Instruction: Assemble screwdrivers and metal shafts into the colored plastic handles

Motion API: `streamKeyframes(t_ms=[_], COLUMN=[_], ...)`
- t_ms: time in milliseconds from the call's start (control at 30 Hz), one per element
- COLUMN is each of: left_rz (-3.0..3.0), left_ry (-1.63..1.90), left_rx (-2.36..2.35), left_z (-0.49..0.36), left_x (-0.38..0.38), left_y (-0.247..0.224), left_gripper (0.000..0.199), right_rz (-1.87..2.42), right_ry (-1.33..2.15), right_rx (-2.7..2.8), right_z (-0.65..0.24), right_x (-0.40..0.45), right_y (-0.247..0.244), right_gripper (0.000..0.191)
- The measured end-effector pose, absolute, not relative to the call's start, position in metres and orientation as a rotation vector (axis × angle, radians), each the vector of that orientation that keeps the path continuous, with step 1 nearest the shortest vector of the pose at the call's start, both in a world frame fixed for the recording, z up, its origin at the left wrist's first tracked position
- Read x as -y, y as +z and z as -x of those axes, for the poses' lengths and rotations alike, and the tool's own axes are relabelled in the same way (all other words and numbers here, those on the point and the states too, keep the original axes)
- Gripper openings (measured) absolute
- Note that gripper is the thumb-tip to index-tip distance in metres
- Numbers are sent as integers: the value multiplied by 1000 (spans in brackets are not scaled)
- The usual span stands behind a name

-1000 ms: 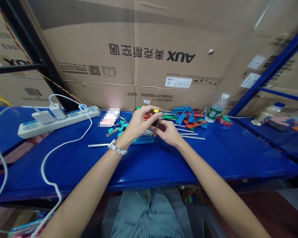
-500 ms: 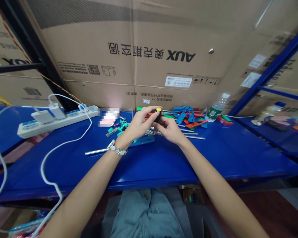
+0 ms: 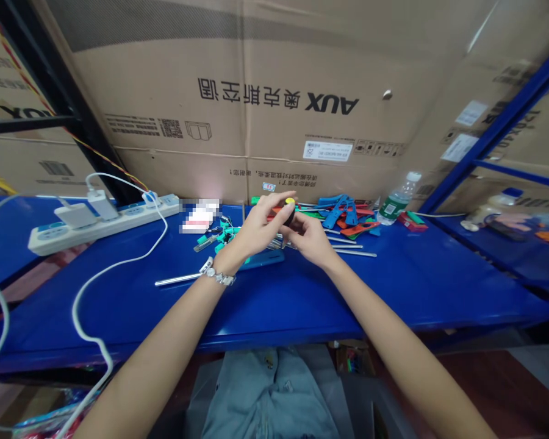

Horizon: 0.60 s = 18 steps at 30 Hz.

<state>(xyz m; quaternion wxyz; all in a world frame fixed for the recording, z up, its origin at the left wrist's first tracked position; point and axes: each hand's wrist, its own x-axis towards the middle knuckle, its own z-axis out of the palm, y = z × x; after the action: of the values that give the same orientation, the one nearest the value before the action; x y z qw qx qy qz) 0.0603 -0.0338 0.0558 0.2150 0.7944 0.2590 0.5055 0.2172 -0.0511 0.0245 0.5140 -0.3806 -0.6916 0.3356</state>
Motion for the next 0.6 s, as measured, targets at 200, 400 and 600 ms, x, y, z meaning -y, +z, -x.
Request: streamKeyframes(t_ms=[200, 400, 600], left_rz=[-2101, -2053, -2129], left_ry=[1470, 1590, 1387], left_rx=[-753, -894, -689], left_z=[-60, -68, -57], left_x=[32, 31, 33], left_y=[55, 55, 56], left_gripper=[14, 34, 30], right_rz=[905, 984, 934], right_ry=[877, 646, 823], right_rx=[1707, 1489, 1707], right_z=[-218, -210, -221], right_x=[54, 48, 55], right_y=[29, 21, 33], right_gripper=[36, 39, 40])
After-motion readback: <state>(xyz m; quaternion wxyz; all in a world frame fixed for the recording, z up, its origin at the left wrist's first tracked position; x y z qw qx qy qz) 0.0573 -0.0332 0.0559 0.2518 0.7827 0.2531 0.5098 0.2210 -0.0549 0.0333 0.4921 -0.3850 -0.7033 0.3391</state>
